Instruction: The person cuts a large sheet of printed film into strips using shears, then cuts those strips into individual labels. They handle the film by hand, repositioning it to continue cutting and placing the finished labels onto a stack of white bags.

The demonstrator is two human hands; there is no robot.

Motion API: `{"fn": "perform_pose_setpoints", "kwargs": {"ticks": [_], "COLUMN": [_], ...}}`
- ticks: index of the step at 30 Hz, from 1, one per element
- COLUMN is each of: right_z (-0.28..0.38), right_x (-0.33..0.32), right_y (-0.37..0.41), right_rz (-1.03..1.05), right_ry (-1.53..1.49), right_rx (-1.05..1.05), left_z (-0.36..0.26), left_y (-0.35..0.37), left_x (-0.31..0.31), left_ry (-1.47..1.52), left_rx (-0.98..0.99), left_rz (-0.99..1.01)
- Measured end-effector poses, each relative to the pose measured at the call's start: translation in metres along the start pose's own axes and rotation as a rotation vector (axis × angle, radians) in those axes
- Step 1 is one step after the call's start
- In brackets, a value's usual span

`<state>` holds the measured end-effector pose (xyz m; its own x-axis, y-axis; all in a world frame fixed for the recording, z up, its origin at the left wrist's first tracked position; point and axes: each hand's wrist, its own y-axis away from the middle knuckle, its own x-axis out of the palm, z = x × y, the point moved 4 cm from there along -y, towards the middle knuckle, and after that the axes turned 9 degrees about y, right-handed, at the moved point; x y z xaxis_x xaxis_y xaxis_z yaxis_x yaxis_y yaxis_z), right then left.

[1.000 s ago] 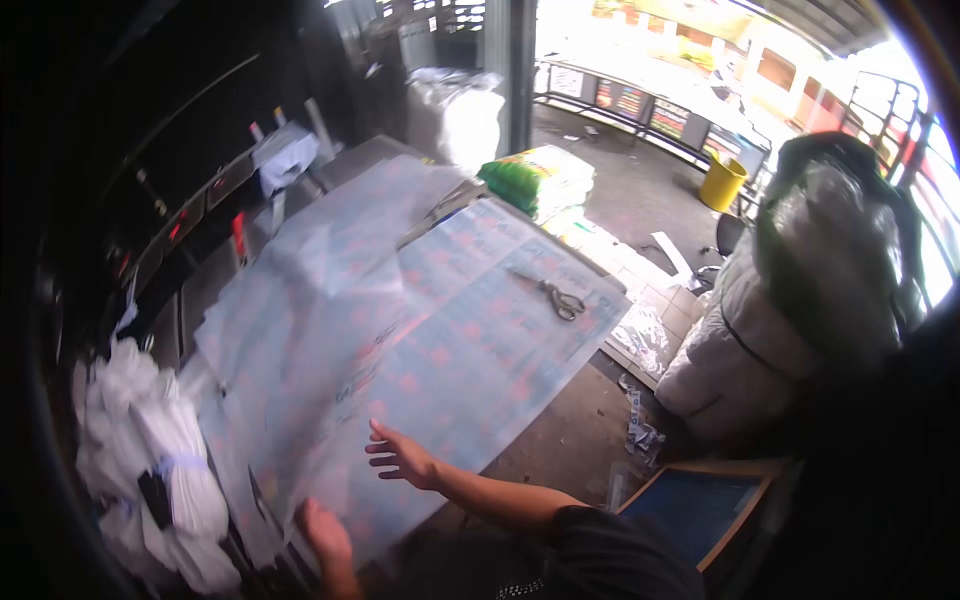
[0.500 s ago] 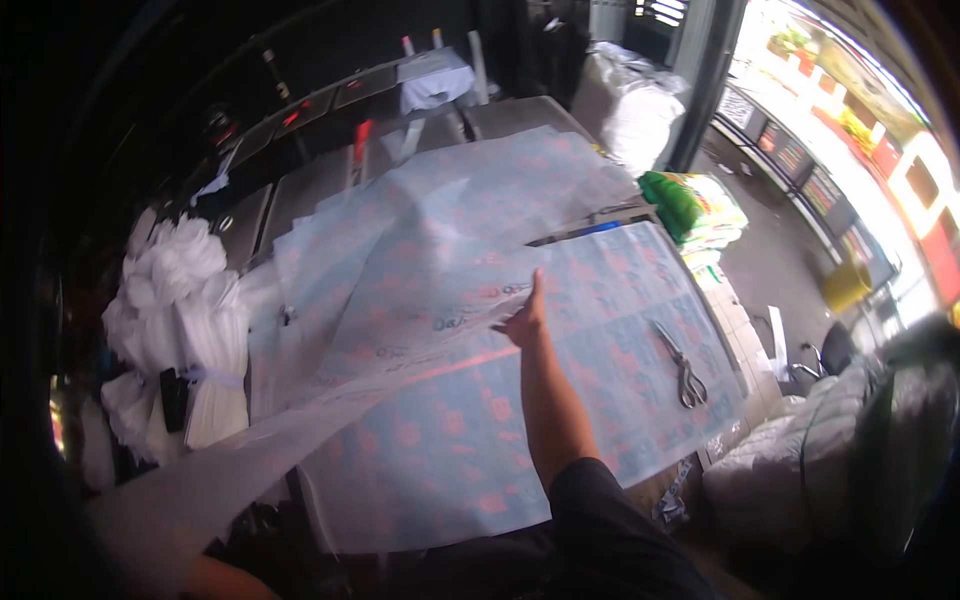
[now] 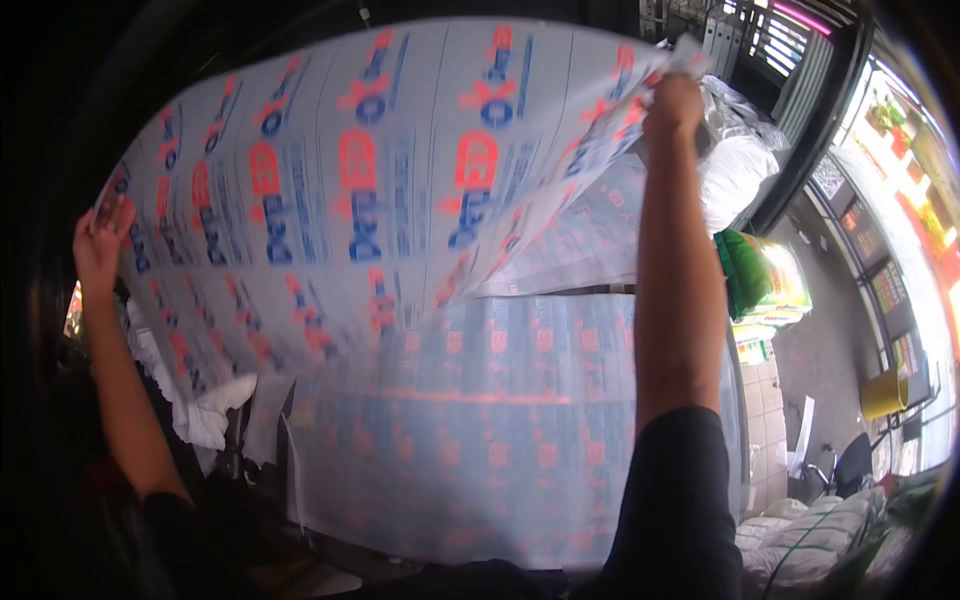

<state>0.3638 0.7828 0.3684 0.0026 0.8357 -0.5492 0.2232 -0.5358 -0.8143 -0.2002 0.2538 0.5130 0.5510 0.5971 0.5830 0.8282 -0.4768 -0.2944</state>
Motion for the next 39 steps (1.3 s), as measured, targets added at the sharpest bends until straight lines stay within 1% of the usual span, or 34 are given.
{"fn": "perform_pose_setpoints", "kwargs": {"ticks": [1,2,3,5,6,7,8,9,10,11,12,13,14,15,16,18,20,21,22,23,24,25,26,27,28,29,30,31,32,34,35,37,38,39], "right_z": [-0.025,-0.051,-0.075,-0.126,-0.119,-0.110,-0.115,-0.111,-0.105,-0.124,-0.097,-0.081,-0.075,-0.068,-0.061,-0.045,-0.025,-0.020,-0.012,-0.004,-0.003,-0.002,-0.009,-0.021,-0.035,-0.053,-0.077,-0.108,-0.125,-0.169,-0.195,-0.220,-0.221,-0.220], "right_x": [-0.015,-0.041,-0.053,-0.024,-0.050,-0.075,-0.048,-0.038,-0.028,0.060,0.040,0.035,0.051,0.073,0.089,0.116,0.142,0.149,0.153,0.154,0.146,0.138,0.139,0.149,0.153,0.153,0.164,0.185,0.165,0.152,0.147,0.119,0.095,0.065], "right_y": [-0.015,-0.021,-0.018,-0.008,0.018,0.044,0.064,0.086,0.106,0.124,0.146,0.157,0.171,0.183,0.191,0.207,0.234,0.248,0.268,0.287,0.301,0.316,0.335,0.361,0.382,0.404,0.430,0.456,0.468,0.499,0.510,0.528,0.532,0.538], "right_rz": [-0.006,-0.241,-0.474,-0.457,-0.523,-0.574,-0.491,-0.456,-0.313,-0.356,-0.144,0.007,0.124,0.222,0.292,0.388,0.634,0.670,0.847,1.025,1.060,1.094,1.074,1.073,1.083,1.022,0.975,0.966,0.833,0.656,0.747,0.644,0.687,0.723], "right_ry": [-0.007,-0.087,-0.168,-1.026,-0.614,-0.200,-0.197,-0.270,-0.344,-1.262,-1.630,-1.825,-1.705,-1.615,-1.561,-1.511,-1.604,-1.599,-1.572,-1.541,-1.437,-1.340,-1.330,-1.334,-1.308,-1.288,-1.257,-1.284,-1.229,-1.124,-0.913,-0.347,-0.310,-0.268], "right_rx": [-0.006,0.080,0.166,0.150,0.095,0.040,0.237,0.265,0.350,0.478,0.743,0.970,1.090,1.138,1.126,1.096,1.057,1.050,1.050,1.043,0.990,0.926,0.860,0.860,0.950,1.009,1.026,1.033,1.113,1.191,1.041,0.906,0.853,0.803], "left_z": [0.011,0.017,0.026,0.048,0.063,0.083,0.108,0.136,0.163,0.190,0.217,0.247,0.268,0.290,0.316,0.346,0.393,0.407,0.413,0.410,0.404,0.401,0.389,0.392,0.396,0.369,0.340,0.325,0.316,0.292,0.280,0.264,0.254,0.254], "left_y": [0.036,0.060,0.069,0.085,0.077,0.056,0.044,0.038,0.037,0.034,0.034,0.038,0.047,0.046,0.034,0.043,0.035,0.038,0.050,0.073,0.099,0.127,0.154,0.170,0.193,0.253,0.299,0.346,0.393,0.473,0.490,0.522,0.516,0.514], "left_x": [0.049,0.078,0.083,0.082,0.060,0.029,-0.003,-0.035,-0.065,-0.091,-0.117,-0.133,-0.131,-0.139,-0.162,-0.153,-0.186,-0.198,-0.207,-0.206,-0.200,-0.198,-0.205,-0.256,-0.301,-0.289,-0.275,-0.300,-0.336,-0.393,-0.392,-0.380,-0.363,-0.380], "left_ry": [0.094,0.185,0.185,0.184,0.234,0.295,0.348,0.317,0.288,0.133,-0.021,-0.032,-0.212,-0.323,-0.414,-0.627,-0.414,-0.413,-0.413,-0.455,-0.496,-0.581,-0.663,-1.173,-1.666,-1.668,-1.747,-1.828,-1.888,-1.922,-1.928,-1.515,-1.621,-1.616], "left_rx": [0.166,0.332,0.338,0.437,0.334,0.064,-0.219,-0.253,-0.282,-0.292,-0.301,-0.410,-0.493,-0.560,-0.571,-0.477,-0.357,-0.345,-0.329,-0.376,-0.420,-0.473,-0.521,-0.319,-0.104,-0.003,-0.044,0.036,0.003,-0.204,-0.217,-0.612,-0.665,-0.665], "left_rz": [-0.008,-0.016,-0.025,0.069,0.113,0.490,0.861,0.695,0.527,0.341,0.151,0.162,0.037,0.000,-0.049,-0.172,-0.229,-0.299,-0.371,-0.446,-0.524,-0.511,-0.502,-0.314,-0.092,-0.053,0.050,-0.021,-0.226,-0.418,-0.445,-0.427,-0.357,-0.374]}}
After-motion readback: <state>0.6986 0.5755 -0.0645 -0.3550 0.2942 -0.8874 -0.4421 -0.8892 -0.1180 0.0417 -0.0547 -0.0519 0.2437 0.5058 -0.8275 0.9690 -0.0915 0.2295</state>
